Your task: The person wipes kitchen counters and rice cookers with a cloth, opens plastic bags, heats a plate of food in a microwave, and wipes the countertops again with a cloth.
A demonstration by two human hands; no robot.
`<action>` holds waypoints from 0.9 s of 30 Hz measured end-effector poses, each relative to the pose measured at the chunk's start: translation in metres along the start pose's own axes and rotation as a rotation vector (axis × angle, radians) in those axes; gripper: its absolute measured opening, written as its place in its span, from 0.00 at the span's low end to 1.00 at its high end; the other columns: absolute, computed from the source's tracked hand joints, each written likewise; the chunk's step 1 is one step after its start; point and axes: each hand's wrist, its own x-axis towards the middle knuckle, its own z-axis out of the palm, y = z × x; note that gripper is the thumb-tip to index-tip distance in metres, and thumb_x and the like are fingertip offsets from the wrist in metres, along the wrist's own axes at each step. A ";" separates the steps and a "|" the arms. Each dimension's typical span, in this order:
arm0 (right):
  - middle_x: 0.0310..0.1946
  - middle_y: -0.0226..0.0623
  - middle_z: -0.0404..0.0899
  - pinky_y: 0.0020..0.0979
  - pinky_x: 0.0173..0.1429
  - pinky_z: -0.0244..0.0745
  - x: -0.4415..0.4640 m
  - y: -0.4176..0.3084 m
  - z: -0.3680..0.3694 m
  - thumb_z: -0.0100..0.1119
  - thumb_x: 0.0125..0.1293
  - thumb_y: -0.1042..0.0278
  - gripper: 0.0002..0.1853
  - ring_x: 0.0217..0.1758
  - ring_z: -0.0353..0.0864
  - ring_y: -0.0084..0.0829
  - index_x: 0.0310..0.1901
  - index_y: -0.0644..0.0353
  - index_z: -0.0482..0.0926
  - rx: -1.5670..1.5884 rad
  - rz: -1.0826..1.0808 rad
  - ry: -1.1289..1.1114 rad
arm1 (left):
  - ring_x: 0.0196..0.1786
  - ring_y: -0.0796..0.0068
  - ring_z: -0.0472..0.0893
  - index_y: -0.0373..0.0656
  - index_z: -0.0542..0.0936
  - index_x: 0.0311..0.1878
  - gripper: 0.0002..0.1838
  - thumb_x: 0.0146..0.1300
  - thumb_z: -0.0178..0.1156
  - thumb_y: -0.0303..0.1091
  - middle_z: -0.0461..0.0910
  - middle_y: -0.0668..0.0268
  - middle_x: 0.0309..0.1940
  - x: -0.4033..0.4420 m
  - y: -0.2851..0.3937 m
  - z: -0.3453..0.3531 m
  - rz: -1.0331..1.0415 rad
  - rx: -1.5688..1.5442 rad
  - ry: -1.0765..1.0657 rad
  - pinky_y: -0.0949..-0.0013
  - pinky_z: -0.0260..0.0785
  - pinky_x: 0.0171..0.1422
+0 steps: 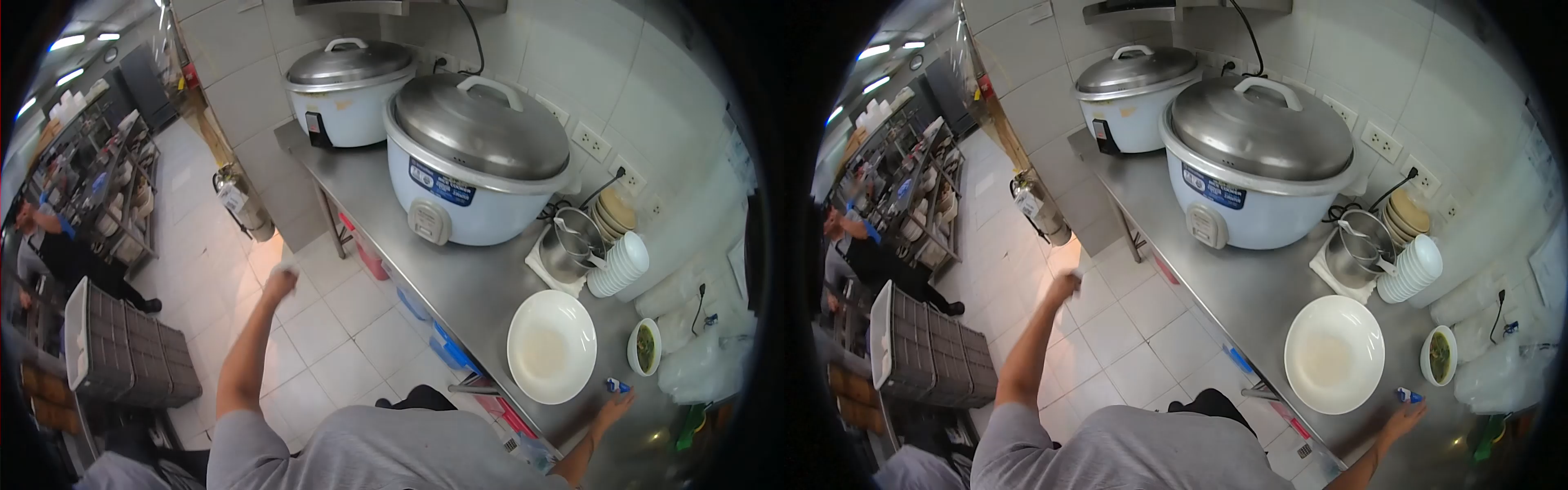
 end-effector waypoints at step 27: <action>0.30 0.35 0.76 0.24 0.39 0.69 0.196 -0.786 -0.018 0.50 0.57 0.83 0.06 0.34 0.75 0.28 0.35 0.66 0.76 0.790 -1.098 0.113 | 0.45 0.52 0.79 0.35 0.80 0.32 0.09 0.55 0.50 0.26 0.80 0.51 0.40 0.431 0.595 -0.231 1.270 0.788 0.757 0.60 0.72 0.51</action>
